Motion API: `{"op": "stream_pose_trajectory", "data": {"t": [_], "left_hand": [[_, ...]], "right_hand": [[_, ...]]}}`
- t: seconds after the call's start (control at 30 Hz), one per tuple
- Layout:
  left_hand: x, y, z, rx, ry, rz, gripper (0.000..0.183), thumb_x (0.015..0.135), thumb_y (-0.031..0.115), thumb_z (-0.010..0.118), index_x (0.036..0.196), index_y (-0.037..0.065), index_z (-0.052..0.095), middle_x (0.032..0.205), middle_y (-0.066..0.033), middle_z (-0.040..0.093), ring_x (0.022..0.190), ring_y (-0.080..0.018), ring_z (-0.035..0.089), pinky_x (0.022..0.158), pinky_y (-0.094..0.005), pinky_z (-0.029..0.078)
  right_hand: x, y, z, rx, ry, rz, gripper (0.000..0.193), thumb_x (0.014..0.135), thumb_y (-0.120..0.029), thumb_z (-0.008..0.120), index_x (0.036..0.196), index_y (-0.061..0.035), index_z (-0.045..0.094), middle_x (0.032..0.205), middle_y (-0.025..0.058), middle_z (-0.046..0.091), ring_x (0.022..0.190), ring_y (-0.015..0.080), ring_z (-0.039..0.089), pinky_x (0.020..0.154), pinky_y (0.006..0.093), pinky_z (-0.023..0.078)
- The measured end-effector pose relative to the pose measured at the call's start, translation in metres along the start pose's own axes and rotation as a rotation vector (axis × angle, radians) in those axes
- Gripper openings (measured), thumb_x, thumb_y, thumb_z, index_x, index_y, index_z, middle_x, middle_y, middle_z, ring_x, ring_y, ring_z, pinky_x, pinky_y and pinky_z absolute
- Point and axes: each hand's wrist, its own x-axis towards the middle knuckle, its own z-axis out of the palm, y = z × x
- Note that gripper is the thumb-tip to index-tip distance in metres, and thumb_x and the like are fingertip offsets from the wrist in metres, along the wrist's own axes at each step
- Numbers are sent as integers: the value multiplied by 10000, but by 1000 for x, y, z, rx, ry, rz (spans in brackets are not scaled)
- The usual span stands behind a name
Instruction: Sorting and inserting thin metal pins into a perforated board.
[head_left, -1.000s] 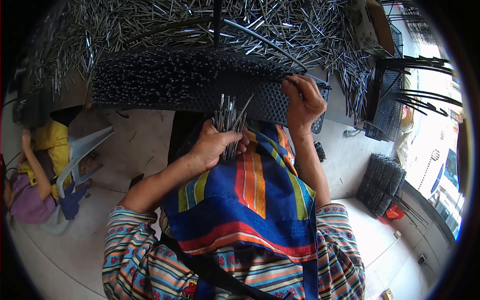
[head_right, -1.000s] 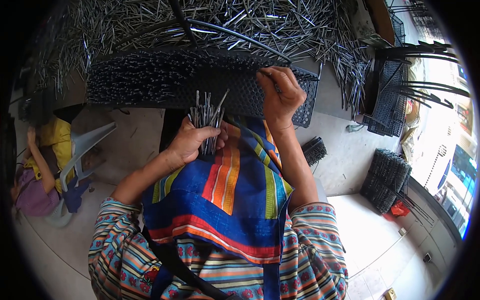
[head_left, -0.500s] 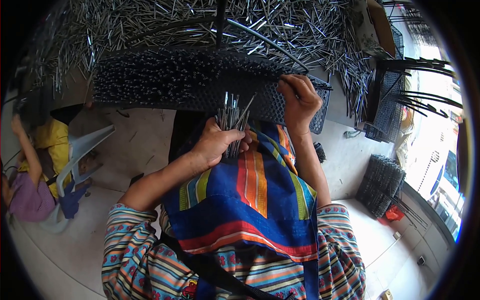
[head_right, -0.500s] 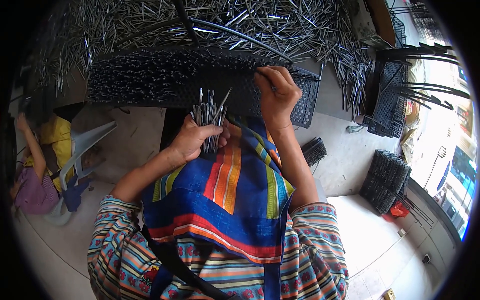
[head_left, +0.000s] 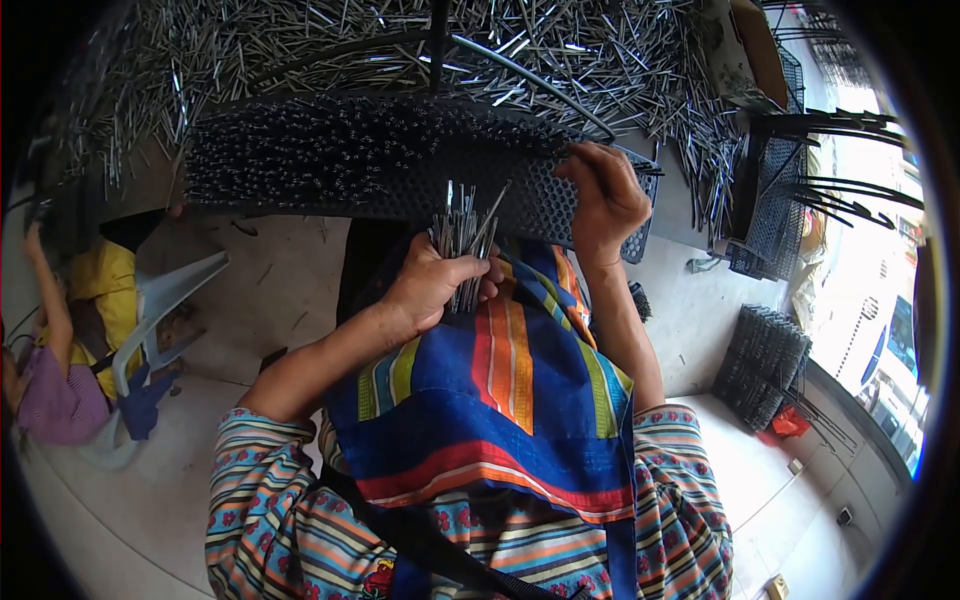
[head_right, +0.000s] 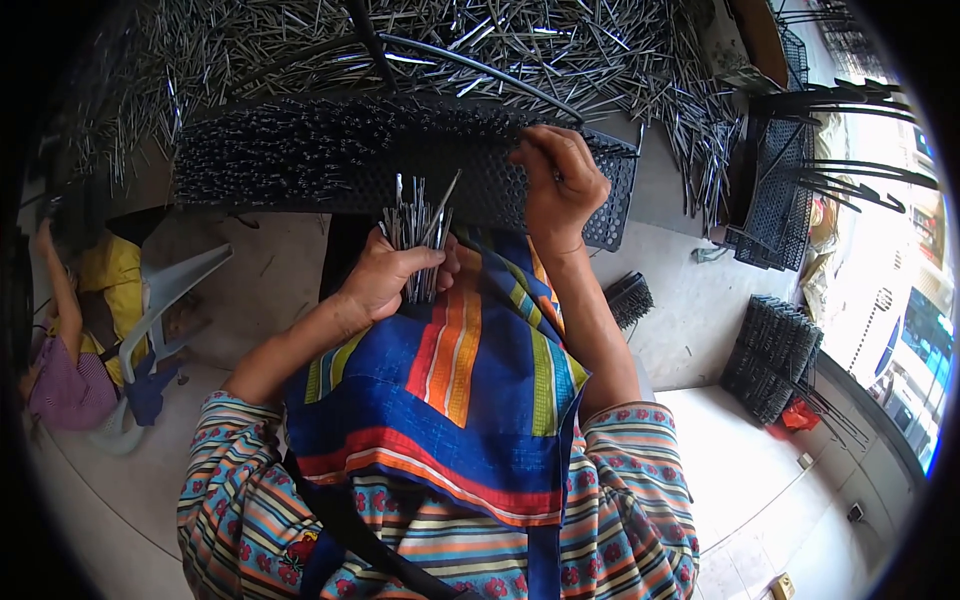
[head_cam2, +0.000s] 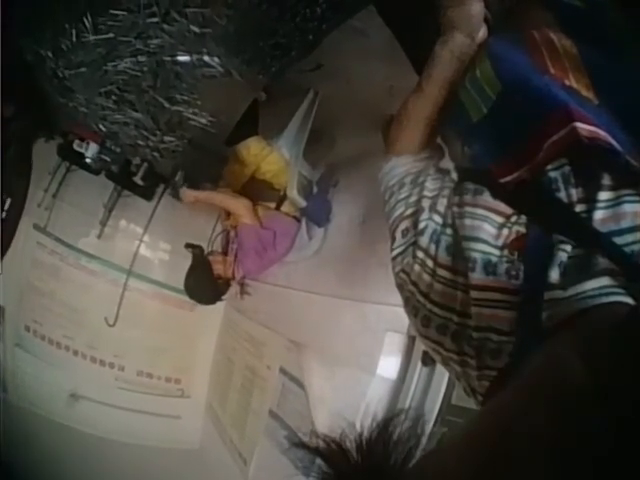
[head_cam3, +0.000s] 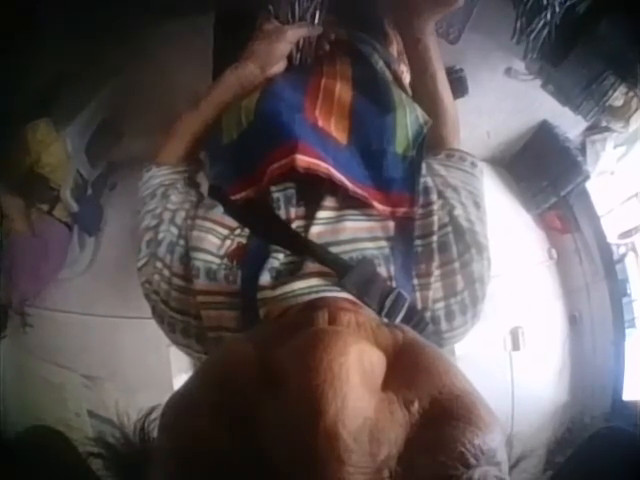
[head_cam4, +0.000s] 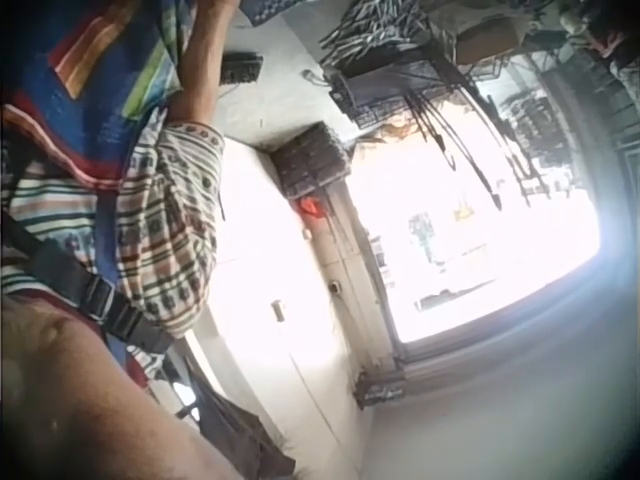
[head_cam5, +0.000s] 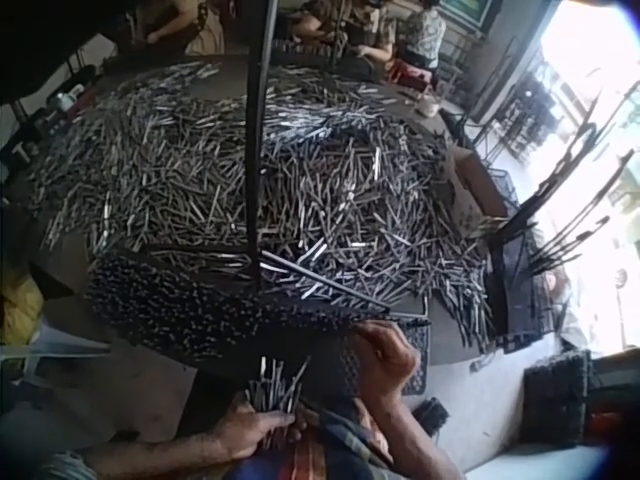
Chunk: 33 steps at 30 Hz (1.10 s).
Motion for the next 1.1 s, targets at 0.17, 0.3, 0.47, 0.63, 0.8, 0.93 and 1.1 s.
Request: {"op": "stream_pose_trajectory", "data": {"t": [0.17,0.3,0.47,0.63,0.8,0.93,1.1], "left_hand": [[1,-1,0,-4,-1,2,131,827,-26,598,949,-32,645,809,-131,685,682,-186,675,610,-291,567],[2,-1,0,-5,15,-7,132,826,-26,600,951,-38,643,820,-139,689,694,-192,681,618,-295,573],[1,1,1,-9,15,-8,132,826,-27,598,949,-44,641,815,-143,690,689,-195,681,616,-297,571],[1,2,2,-26,1,-5,133,826,-28,601,951,-47,642,815,-145,691,680,-192,678,610,-297,564],[-1,2,2,-17,21,-25,132,826,-26,600,950,-44,642,812,-145,689,678,-188,677,609,-290,561],[-2,1,0,-36,22,-27,132,822,-30,597,945,-43,644,811,-147,687,678,-187,677,611,-288,560],[-6,3,1,-51,-11,-4,141,811,-41,598,944,-43,644,802,-144,686,676,-196,677,608,-293,563]], "right_hand": [[8,-5,0,-100,-128,-75,158,792,118,616,918,55,689,901,122,679,734,158,688,630,242,552],[9,-3,2,-304,-181,-162,176,788,89,641,932,9,703,906,120,695,748,171,699,641,247,552],[6,-10,0,-560,-196,-328,252,786,60,657,1010,-47,703,925,120,693,791,213,702,664,283,547],[-6,0,-1,-470,-61,-258,275,787,28,667,1035,-87,702,922,89,674,807,241,681,681,279,533],[2,-6,4,-549,-81,-224,261,791,5,673,1035,-83,699,823,87,633,669,225,641,590,299,493],[4,-2,-1,-658,-172,-168,238,792,-13,680,1022,-72,700,758,97,588,569,222,586,528,310,449],[-11,-12,-2,-360,-218,-23,162,799,-53,701,959,-30,705,747,44,618,555,127,555,508,262,420]]}}
